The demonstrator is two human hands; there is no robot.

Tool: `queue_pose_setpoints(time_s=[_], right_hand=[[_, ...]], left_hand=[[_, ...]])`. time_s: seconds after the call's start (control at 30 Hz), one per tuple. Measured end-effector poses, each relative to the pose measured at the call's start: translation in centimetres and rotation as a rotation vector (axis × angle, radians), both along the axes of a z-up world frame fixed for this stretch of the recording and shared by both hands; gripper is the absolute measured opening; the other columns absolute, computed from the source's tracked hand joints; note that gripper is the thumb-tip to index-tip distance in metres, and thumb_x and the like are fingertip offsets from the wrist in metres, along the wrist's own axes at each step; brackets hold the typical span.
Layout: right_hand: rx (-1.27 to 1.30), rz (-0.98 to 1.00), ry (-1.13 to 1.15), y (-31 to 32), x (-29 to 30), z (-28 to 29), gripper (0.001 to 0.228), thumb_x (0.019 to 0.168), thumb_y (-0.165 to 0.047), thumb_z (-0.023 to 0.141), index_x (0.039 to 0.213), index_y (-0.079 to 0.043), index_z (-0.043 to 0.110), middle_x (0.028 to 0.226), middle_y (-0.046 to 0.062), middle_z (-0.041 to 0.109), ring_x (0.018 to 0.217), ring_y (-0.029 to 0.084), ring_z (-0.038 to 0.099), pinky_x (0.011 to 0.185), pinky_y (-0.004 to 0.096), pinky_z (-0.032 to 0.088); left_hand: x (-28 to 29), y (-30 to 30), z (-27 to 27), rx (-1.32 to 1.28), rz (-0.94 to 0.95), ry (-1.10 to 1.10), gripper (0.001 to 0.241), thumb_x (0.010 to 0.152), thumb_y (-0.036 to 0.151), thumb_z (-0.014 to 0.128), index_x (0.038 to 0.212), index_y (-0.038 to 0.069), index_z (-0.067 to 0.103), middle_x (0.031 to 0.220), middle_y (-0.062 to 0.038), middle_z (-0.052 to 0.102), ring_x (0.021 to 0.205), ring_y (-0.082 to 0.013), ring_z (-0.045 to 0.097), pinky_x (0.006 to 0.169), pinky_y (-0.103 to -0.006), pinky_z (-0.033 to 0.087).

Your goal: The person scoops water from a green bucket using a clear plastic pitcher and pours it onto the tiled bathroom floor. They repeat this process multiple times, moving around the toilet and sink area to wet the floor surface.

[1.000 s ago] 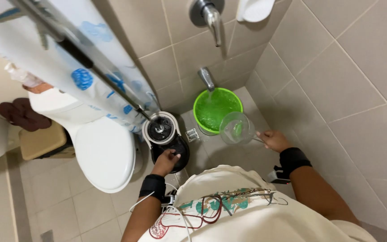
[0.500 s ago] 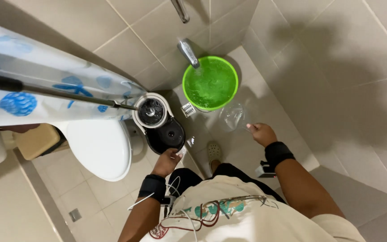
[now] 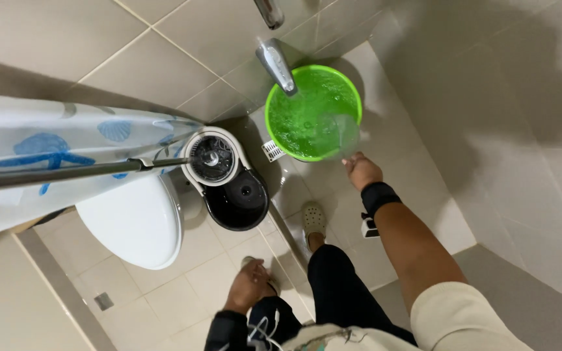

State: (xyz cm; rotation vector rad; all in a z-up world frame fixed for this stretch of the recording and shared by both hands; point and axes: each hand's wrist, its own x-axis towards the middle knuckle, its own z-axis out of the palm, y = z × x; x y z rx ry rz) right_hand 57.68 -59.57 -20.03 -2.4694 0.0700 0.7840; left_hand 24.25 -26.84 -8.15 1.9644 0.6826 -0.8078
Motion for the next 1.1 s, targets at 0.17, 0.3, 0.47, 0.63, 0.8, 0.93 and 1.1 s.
queue_pose_setpoints(time_s=[0.17,0.3,0.47,0.63,0.8,0.93,1.1], right_hand=[[-0.246,0.162,0.128,3.5,3.0,-5.9,0.044,0.104,-0.023,0.047,0.142,-0.001,0.048,0.135,0.025,0.062,0.121,0.038,0.063,0.103,0.045,0.05],[-0.356,0.158,0.212,5.4,3.2,-10.6,0.059,0.1,-0.018,0.04,0.157,-0.006,0.027,0.151,0.027,0.042,0.13,0.042,0.052,0.106,0.047,0.045],[-0.378,0.127,0.246,8.5,3.3,-9.8,0.06,0.103,-0.028,0.037,0.161,-0.013,0.028,0.154,0.024,0.042,0.135,0.04,0.048,0.112,0.046,0.041],[-0.195,-0.231,0.351,8.5,3.7,-7.0,0.061,0.108,-0.05,0.027,0.145,-0.009,0.055,0.141,0.019,0.061,0.128,0.036,0.059,0.112,0.045,0.042],[0.005,-0.435,0.132,3.8,0.1,-11.2,0.069,0.105,-0.058,0.029,0.131,-0.007,0.067,0.134,0.023,0.063,0.126,0.042,0.056,0.109,0.048,0.041],[0.106,-0.525,-0.066,1.4,-3.2,-9.4,0.072,0.102,-0.066,0.038,0.122,-0.005,0.072,0.118,0.024,0.069,0.114,0.042,0.062,0.101,0.048,0.045],[0.279,-0.693,0.049,-0.2,-4.5,1.1,0.068,0.101,-0.065,0.047,0.112,-0.005,0.077,0.078,0.016,0.066,0.075,0.027,0.063,0.076,0.042,0.05]], left_hand=[[0.7,-0.5,1.8,-0.034,0.092,0.151,0.043,0.089,0.015,0.065,0.131,0.004,0.061,0.11,-0.016,0.074,0.1,-0.0285,0.074,0.083,-0.0372,0.059],[0.4,-0.4,0.5,-0.026,0.134,0.144,0.039,0.093,0.023,0.066,0.127,0.004,0.062,0.106,-0.015,0.075,0.097,-0.0261,0.075,0.084,-0.0359,0.06],[-1.8,0.7,-3.2,-0.033,0.21,0.094,0.046,0.088,0.029,0.075,0.125,0.004,0.063,0.104,-0.014,0.076,0.096,-0.025,0.075,0.085,-0.035,0.059],[-2.7,2.9,-5.7,0.059,0.216,0.078,0.049,0.088,0.031,0.075,0.127,0.004,0.062,0.102,-0.013,0.077,0.094,-0.0237,0.075,0.085,-0.0347,0.06],[0.3,3.8,-4.4,0.05,0.202,-0.029,0.046,0.088,0.029,0.073,0.126,0.005,0.064,0.103,-0.012,0.077,0.092,-0.0239,0.076,0.082,-0.0351,0.061],[5.1,4.0,-3.6,-0.012,0.199,-0.005,0.046,0.089,0.026,0.071,0.129,0.006,0.063,0.097,-0.017,0.076,0.088,-0.0269,0.076,0.081,-0.0387,0.061],[20.8,1.6,6.5,0.169,-0.063,-0.697,0.04,0.095,0.022,0.066,0.131,0.004,0.064,0.11,-0.019,0.072,0.098,-0.0349,0.072,0.085,-0.0415,0.057]])
